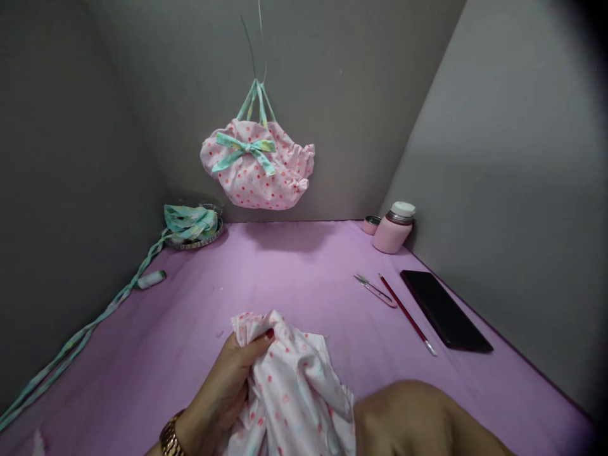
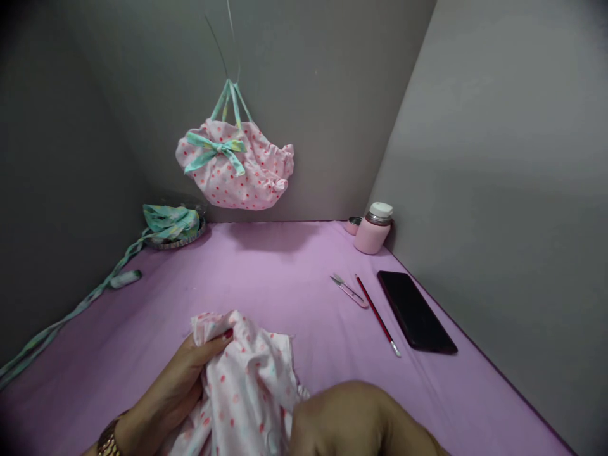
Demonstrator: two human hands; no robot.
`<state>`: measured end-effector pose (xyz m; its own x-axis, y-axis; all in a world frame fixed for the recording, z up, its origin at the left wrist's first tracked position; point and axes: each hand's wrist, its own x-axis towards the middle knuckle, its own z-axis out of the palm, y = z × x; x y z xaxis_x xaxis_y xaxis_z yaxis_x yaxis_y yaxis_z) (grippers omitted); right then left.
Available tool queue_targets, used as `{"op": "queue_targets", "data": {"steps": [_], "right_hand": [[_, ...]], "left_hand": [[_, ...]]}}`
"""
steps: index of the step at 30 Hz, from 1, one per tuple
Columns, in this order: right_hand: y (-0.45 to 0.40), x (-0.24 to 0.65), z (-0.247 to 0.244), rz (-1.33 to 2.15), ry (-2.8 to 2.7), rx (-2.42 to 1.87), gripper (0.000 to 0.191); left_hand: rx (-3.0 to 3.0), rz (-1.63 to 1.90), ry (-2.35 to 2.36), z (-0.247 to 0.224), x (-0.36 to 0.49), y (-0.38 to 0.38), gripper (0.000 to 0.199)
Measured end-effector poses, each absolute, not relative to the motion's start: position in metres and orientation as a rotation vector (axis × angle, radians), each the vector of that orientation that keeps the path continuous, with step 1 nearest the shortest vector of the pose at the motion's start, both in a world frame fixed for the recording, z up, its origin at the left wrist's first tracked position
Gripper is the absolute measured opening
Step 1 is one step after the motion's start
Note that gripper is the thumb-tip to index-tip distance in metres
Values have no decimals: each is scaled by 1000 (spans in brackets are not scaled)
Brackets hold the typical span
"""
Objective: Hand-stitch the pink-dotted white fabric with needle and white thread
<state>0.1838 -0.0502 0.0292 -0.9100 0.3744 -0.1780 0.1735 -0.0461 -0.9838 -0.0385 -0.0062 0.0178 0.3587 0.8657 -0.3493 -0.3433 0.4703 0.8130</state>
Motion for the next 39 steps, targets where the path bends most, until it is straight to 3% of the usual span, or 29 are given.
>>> {"op": "queue_targets", "data": {"steps": [4, 6, 9, 12, 14, 19, 26, 39], "right_hand": [[-31, 178, 21, 1485, -1527, -1203, 22], [-22, 172, 14, 1275, -1265, -1374, 30], [-18, 164, 8, 1520, -1180, -1279, 44], [-20, 159, 5, 1900, -1087, -1110, 41], [-22, 160, 5, 1976, -988, -1071, 38], [-16, 177, 8, 1655, -825, -1080, 29], [-11, 199, 10, 1612, -1011, -1116, 32], [-6, 201, -8, 1490, -1349, -1301, 40]], "left_hand": [[699, 831, 831, 22, -41, -9, 13], [675, 809, 789, 26, -41, -10, 16], [636, 776, 718, 31, -43, -14, 17], [636, 765, 652, 33, -45, -16, 13], [647, 764, 628, 32, -46, -16, 13], [724, 865, 821, 27, -39, -12, 24], [704, 879, 888, 21, -35, -15, 29], [814, 891, 925, 15, -36, -12, 10]]}}
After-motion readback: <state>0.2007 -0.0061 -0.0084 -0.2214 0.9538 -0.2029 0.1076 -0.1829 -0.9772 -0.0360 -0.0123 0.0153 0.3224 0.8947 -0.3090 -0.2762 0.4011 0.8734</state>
